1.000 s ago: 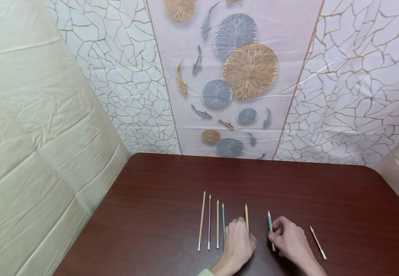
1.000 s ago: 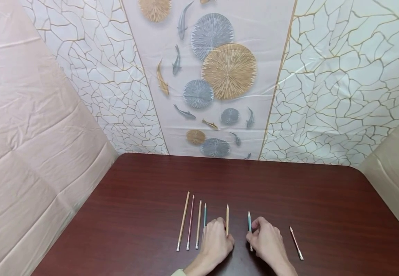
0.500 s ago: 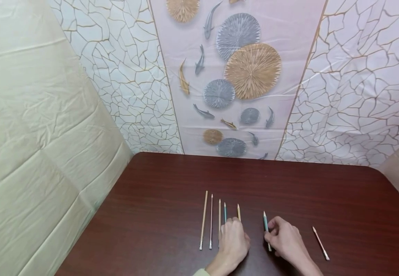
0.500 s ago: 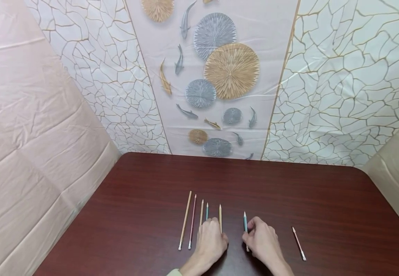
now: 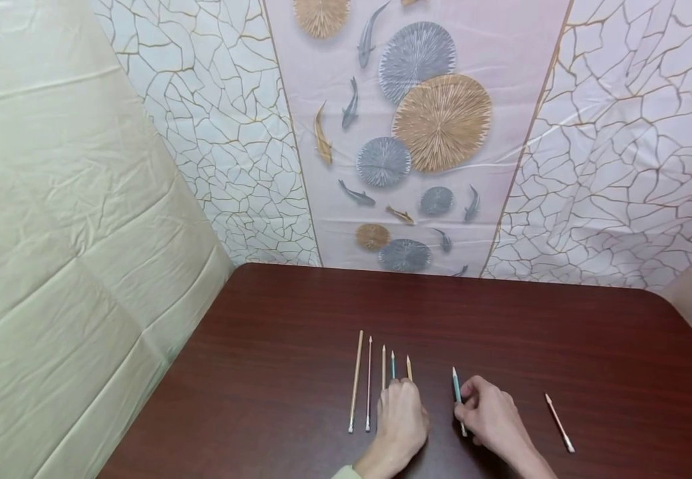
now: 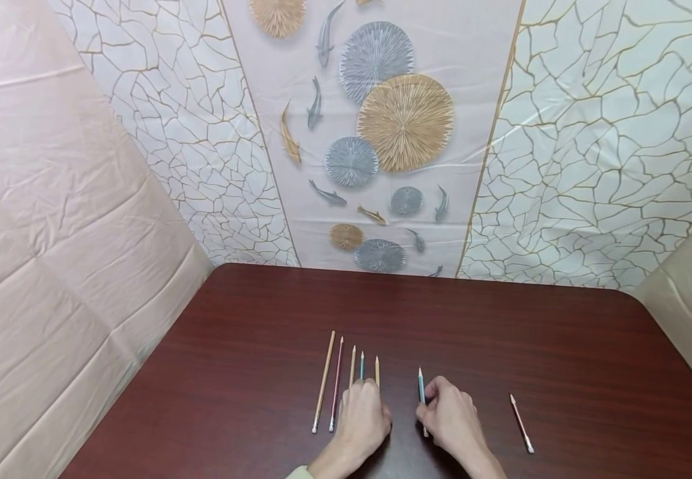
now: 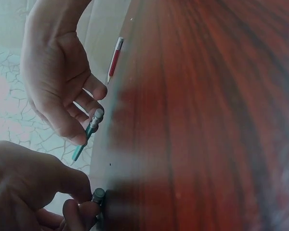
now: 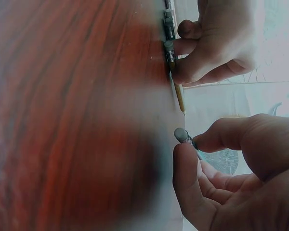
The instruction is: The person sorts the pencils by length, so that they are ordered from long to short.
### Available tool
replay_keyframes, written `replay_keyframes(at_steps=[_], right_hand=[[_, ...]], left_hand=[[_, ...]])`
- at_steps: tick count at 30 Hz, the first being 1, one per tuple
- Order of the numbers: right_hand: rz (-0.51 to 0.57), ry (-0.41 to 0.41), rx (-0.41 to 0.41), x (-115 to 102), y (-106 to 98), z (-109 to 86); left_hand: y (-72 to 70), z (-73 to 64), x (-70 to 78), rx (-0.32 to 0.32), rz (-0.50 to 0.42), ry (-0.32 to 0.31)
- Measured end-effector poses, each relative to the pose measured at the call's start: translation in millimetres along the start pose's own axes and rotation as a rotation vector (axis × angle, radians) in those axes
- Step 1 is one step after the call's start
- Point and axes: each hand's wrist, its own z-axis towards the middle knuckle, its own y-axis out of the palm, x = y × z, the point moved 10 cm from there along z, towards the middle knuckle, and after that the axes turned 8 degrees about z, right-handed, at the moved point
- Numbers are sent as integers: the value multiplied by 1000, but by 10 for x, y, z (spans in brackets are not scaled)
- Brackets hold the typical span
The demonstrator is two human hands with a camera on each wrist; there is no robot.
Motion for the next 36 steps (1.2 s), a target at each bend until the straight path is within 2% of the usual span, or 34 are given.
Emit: replay_keyframes(at_steps=[5, 13, 23, 28, 36], right_hand=[[7, -1, -5, -36, 45, 3], [12, -20, -17, -89, 136, 16], [-5, -49, -41, -162, 272, 53], [6, -64, -44, -201, 337, 76], [34, -70, -54, -256, 418, 106]], left_hand=[[6, 3, -2, -11, 11, 13], [37, -2, -25, -66, -4, 8], [11, -10, -19, -46, 30, 24], [11, -18, -30, -56, 34, 23], [-17, -16, -36, -33, 68, 25]])
